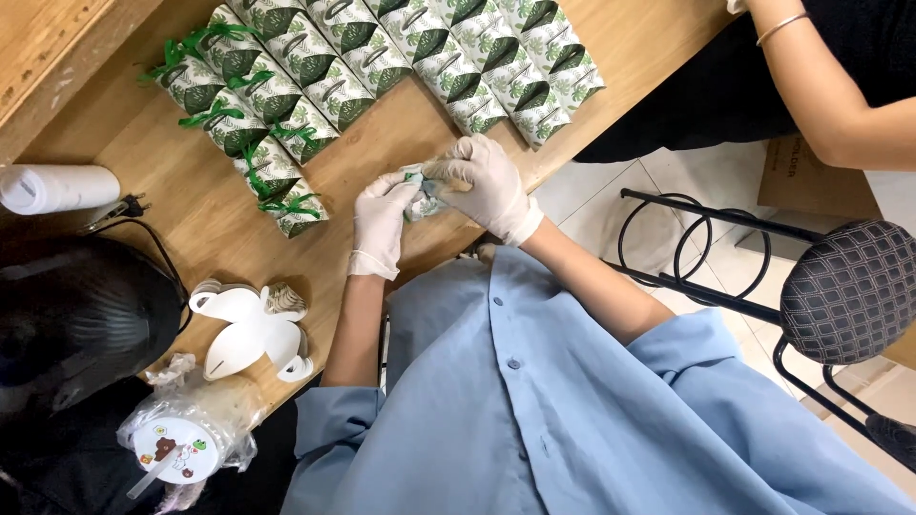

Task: Wrapping small leaf-patterned packages with green ribbons and arranging them on a workspace.

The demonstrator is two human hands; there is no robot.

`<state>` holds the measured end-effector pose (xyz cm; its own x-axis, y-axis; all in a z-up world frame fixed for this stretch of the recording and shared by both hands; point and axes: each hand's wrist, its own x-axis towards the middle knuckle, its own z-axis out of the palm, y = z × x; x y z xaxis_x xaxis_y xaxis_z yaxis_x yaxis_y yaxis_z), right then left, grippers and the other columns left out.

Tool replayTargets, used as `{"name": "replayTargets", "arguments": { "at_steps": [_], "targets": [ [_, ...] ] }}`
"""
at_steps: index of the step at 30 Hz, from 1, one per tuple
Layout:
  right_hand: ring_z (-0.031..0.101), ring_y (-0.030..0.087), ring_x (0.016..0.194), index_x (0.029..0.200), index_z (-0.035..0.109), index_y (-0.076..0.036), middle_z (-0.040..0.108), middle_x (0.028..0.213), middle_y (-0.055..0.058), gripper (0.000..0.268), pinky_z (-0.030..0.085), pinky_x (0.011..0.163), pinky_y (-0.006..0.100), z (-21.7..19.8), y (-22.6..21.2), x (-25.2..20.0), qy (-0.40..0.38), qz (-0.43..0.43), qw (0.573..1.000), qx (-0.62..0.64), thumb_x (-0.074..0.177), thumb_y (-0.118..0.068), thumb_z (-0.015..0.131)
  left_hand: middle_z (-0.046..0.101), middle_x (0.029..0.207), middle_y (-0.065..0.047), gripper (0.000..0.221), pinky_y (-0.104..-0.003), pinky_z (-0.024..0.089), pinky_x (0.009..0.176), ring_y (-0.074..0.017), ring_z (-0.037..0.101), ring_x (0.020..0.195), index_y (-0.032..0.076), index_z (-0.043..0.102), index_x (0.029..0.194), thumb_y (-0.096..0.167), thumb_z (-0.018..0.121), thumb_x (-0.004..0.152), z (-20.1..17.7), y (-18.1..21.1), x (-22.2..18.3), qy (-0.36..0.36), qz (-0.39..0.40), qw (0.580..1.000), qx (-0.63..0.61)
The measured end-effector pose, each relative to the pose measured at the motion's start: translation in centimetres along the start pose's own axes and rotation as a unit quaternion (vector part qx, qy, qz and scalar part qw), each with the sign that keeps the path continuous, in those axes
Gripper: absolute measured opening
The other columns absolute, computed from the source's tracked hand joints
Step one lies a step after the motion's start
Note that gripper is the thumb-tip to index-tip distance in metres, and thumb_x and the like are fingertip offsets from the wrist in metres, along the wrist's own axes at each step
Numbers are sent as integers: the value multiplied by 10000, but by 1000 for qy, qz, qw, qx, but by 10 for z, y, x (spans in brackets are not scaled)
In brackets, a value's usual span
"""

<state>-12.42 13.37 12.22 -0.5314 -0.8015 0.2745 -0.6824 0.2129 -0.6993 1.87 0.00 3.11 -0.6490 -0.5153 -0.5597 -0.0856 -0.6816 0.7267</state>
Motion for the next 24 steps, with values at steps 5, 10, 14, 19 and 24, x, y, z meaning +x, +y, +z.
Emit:
{"name": "replayTargets", "arguments": {
  "at_steps": [5,10,14,19,24],
  "targets": [
    [610,242,863,1030,824,-169,618,892,19,316,500,753,379,-14,-7,-7,37,-104,993,-29,734,-71,876,766,1051,-105,226,-238,513,765,-114,677,865,-43,753,1127,-49,737,902,9,34,-22,-54,-10,998,21],
    [628,226,912,1035,800,-144,630,941,24,301,535,802,353,-20,-11,-10,41,-24,994,93,754,-73,880,769,1054,-120,227,-276,591,877,-156,724,940,-61,743,1077,-92,748,852,10,50,-28,-81,6,995,59],
    [645,221,926,1034,796,-136,658,976,12,290,547,815,343,-27,-14,-10,41,-14,993,108,768,-73,891,768,1075,-122,220,-278,592,901,-152,728,967,-50,743,1063,-88,743,847,23,65,-38,-78,0,996,47],
    [636,241,890,1058,800,-138,672,997,9,327,509,787,365,-40,-18,-8,44,-103,993,31,756,-79,913,759,1066,-132,223,-275,574,874,-158,713,944,-63,744,1078,-93,748,857,19,57,-35,-81,-13,996,26],
    [589,224,946,1223,678,-170,615,1237,14,526,493,798,342,-48,-33,2,12,-79,993,83,746,-146,897,759,1059,-124,204,-289,581,866,-164,712,926,-39,731,1077,-57,753,875,19,60,-36,-87,2,996,-26]
  ]
}}
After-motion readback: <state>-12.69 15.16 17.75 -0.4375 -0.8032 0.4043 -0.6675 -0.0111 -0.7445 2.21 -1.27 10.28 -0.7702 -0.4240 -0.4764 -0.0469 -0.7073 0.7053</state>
